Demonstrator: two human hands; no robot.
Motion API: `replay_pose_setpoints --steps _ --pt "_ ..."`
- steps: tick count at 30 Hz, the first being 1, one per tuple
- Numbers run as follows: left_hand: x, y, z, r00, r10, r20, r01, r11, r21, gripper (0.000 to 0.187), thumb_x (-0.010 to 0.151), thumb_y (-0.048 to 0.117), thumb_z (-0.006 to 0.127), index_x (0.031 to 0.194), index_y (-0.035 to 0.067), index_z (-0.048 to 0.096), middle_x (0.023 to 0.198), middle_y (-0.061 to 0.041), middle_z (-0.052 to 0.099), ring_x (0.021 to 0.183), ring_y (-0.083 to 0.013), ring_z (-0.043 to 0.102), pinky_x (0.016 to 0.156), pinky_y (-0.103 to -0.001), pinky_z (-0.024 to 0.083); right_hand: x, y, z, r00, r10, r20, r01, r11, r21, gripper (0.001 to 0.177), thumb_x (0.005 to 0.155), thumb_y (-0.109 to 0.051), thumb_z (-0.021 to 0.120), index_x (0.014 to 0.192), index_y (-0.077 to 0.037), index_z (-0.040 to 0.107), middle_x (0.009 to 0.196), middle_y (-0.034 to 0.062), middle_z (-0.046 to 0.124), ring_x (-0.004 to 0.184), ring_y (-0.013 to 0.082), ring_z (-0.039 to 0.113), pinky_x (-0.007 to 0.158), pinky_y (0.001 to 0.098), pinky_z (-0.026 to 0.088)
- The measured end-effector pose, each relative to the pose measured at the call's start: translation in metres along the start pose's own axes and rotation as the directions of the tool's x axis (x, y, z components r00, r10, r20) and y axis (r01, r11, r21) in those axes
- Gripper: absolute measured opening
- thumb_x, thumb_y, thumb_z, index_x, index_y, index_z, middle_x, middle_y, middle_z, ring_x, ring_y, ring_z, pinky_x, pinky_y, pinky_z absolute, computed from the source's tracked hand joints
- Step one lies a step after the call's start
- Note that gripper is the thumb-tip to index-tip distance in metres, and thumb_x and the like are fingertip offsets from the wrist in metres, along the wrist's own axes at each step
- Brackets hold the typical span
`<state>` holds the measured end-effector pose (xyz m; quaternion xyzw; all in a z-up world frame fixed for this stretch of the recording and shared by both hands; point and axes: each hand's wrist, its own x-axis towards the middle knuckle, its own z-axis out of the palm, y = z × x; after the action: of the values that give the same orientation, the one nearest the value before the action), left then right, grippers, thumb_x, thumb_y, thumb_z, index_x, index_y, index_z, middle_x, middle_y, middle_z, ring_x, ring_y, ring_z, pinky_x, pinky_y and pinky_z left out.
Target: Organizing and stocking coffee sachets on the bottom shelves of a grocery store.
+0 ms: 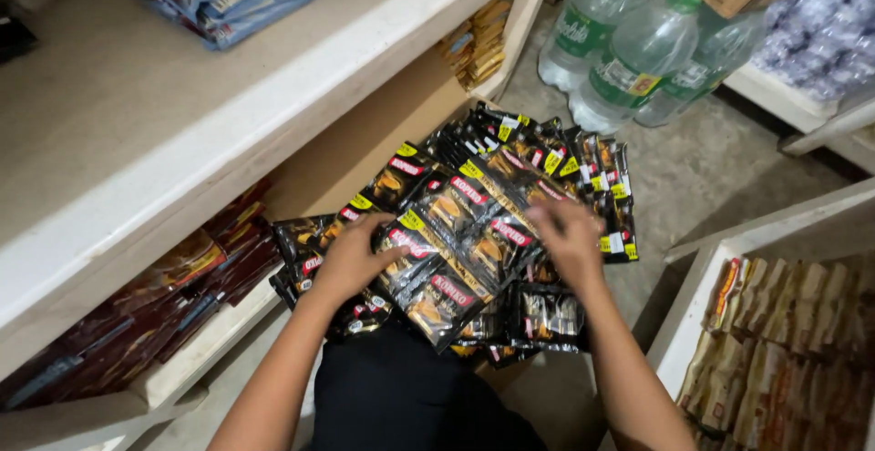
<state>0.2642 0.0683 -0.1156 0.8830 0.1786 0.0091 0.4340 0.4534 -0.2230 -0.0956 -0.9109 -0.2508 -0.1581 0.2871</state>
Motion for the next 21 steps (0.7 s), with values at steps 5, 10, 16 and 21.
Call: replay_pose_setpoints --steps 5,10,16,21 --pt "-0.002 -0.004 -0.006 0.994 0.101 0.027 -0.096 0.984 -0.15 0.08 0.071 0.027 0.092 0.142 0.01 0.059 0.137 -0.021 0.064 0.135 -0.0447 0.052 0.116 -0.057 0.038 -0.013 -0.028 -0.007 0.899 0.112 0.424 -0.306 0.853 0.424 0.067 0.076 -0.033 0.089 0.133 -0.006 0.065 0.134 0.0229 0.066 0.131 0.0399 0.058 0.112 0.0466 0.041" --pt "-0.01 -0.002 -0.003 0.987 0.123 0.104 -0.076 0.925 -0.372 0.105 0.058 0.034 0.1 0.146 0.002 0.053 0.142 -0.028 0.058 0.14 -0.048 0.045 0.121 -0.062 0.025 -0.016 -0.091 -0.082 0.976 -0.171 0.136 0.052 0.786 0.617 0.038 0.077 -0.014 0.089 0.112 -0.007 0.077 0.1 0.011 0.074 0.095 0.0236 0.068 0.086 0.0345 0.051" --pt "-0.009 0.016 0.007 0.942 0.296 0.155 -0.272 0.949 -0.161 0.082 0.061 0.053 0.088 0.129 0.011 0.069 0.144 -0.017 0.061 0.146 -0.0356 0.039 0.12 -0.066 -0.008 0.015 -0.098 -0.14 0.98 -0.163 -0.11 0.196 0.754 0.627 0.037 0.078 -0.006 0.085 0.112 -0.001 0.072 0.099 0.0167 0.069 0.092 0.0257 0.063 0.088 0.0411 0.057" --pt "-0.007 0.04 0.016 0.929 0.355 -0.099 -0.369 0.905 -0.212 0.04 0.076 0.044 0.079 0.106 0.018 0.08 0.128 -0.008 0.073 0.131 -0.023 0.058 0.124 -0.058 0.005 0.057 -0.062 -0.138 0.944 -0.077 -0.321 0.287 0.67 0.685 0.046 0.089 0.008 0.08 0.13 -0.002 0.061 0.123 0.0102 0.067 0.107 0.0174 0.065 0.103 0.0271 0.057"
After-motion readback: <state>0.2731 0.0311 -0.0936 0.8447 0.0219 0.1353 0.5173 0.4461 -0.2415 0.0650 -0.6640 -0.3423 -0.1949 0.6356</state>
